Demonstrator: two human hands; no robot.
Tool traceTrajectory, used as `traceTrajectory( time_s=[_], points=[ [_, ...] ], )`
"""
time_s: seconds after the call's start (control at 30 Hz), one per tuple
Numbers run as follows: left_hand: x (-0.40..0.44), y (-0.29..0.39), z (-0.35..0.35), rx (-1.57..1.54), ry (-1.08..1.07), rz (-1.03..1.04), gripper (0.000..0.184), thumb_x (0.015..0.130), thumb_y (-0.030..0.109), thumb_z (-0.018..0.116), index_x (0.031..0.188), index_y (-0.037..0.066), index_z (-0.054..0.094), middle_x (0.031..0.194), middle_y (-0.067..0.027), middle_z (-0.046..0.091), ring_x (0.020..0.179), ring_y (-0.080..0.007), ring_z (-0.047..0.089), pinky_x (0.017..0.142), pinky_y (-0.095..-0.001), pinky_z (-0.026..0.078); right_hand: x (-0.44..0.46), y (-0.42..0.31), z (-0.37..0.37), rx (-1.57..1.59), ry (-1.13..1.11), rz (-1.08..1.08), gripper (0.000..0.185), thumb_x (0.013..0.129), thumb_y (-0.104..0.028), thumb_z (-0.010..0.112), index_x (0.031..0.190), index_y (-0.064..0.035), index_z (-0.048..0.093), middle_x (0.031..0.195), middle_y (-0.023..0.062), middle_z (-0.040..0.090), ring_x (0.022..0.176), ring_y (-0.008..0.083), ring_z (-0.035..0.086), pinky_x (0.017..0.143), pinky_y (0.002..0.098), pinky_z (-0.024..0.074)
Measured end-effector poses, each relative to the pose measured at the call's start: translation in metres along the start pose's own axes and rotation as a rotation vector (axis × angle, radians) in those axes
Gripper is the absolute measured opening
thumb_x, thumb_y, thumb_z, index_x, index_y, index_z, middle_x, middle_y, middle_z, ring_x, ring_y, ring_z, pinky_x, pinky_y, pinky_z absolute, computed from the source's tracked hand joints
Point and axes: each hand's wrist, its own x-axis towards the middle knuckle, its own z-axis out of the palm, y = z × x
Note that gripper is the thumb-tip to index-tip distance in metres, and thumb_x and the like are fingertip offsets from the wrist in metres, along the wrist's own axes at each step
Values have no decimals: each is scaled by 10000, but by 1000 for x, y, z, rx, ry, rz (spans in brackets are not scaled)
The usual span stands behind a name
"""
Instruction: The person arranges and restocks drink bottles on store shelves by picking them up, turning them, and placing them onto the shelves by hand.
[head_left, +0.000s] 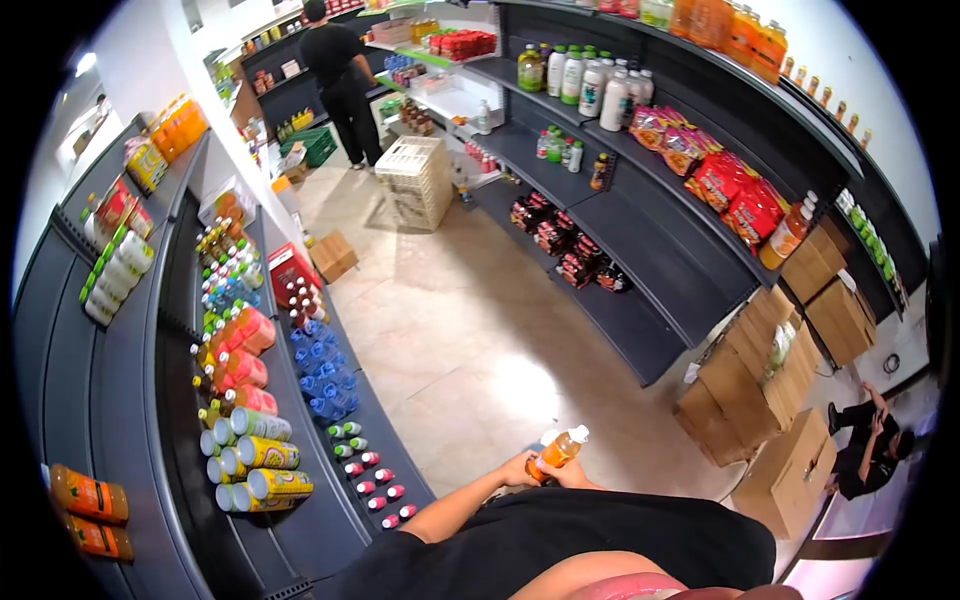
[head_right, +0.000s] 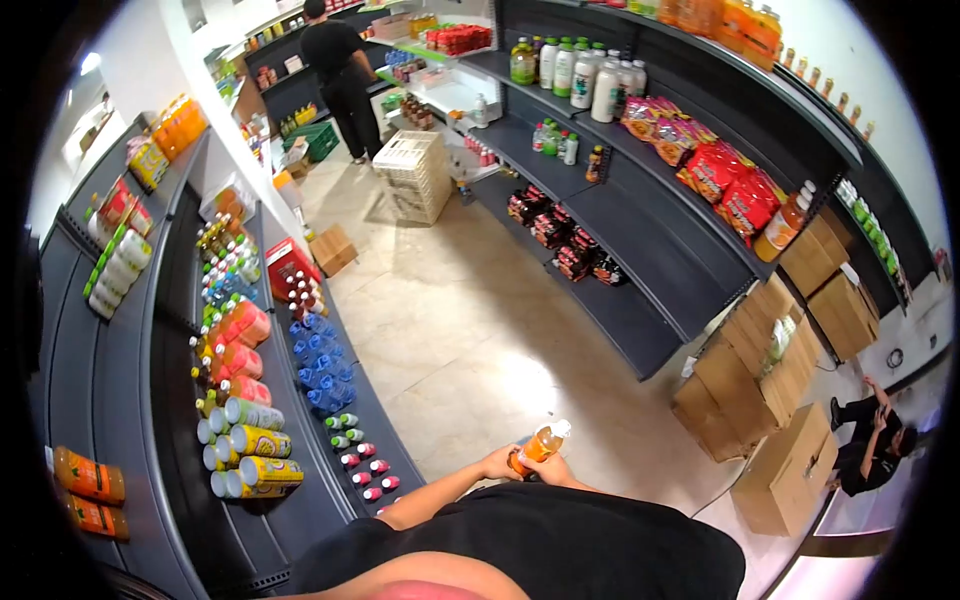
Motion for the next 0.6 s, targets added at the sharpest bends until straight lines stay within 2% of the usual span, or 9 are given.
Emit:
traceTrajectory(
  time_s=[0.1, 0.17, 0.33, 0.37, 0.5, 0.53, 0.6],
  points=[
    [41, -18, 1, -18, -43, -18, 845, 639, 211, 956, 1310, 1, 486, 1158, -135, 666, 1075, -211, 641, 976, -368, 514, 8, -13, -30, 16, 3, -1, 366, 875, -136, 801, 1183, -52, 622, 1079, 58, 699, 1014, 169, 667, 922, 343, 524],
    [65, -8, 10, -67, 29, -87, 810, 667, 241, 946, 1301, 0, 504, 1162, -134, 674, 1083, -212, 645, 986, -369, 512, 18, -21, -54, -18, 7, 60, 430, 840, -162, 839, 1199, -56, 627, 1100, 62, 702, 1026, 171, 668, 926, 341, 524],
    [132, 24, -14, 91, 62, -99, 866, 678, 303, 938, 1364, 10, 498, 1191, -135, 683, 1088, -231, 659, 990, -374, 514, 72, -26, -130, -148, -96, 25, 511, 796, -185, 877, 1228, -60, 634, 1146, 70, 705, 1032, 175, 670, 938, 354, 528],
    [137, 57, -21, 30, 50, -115, 877, 648, 296, 941, 1366, 18, 521, 1183, -130, 693, 1071, -233, 668, 980, -376, 521, 80, -34, -145, -167, -111, 7, 518, 793, -189, 880, 1231, -61, 635, 1154, 69, 705, 1032, 175, 670, 941, 358, 529],
    [177, 143, -46, 276, 218, 34, 824, 648, 219, 927, 1353, 12, 555, 1195, -119, 694, 1057, -233, 670, 971, -366, 524, 131, -87, -192, -136, -128, -273, 494, 820, -117, 845, 1251, -58, 610, 1116, 47, 701, 1032, 156, 660, 933, 342, 535],
    [189, 164, -53, 280, 249, 62, 801, 662, 199, 920, 1354, 13, 563, 1222, -119, 685, 1066, -228, 664, 973, -361, 521, 140, -112, -200, -115, -102, -299, 482, 826, -115, 837, 1249, -57, 613, 1117, 44, 704, 1026, 155, 663, 933, 340, 534],
    [217, 194, -65, 52, 345, 324, 773, 720, 134, 883, 1402, 14, 539, 1280, -127, 657, 1164, -225, 629, 996, -359, 514, 166, -147, -222, -197, 7, -193, 468, 819, -155, 845, 1224, -45, 638, 1161, 52, 705, 1019, 140, 675, 907, 345, 544]
  ],
)
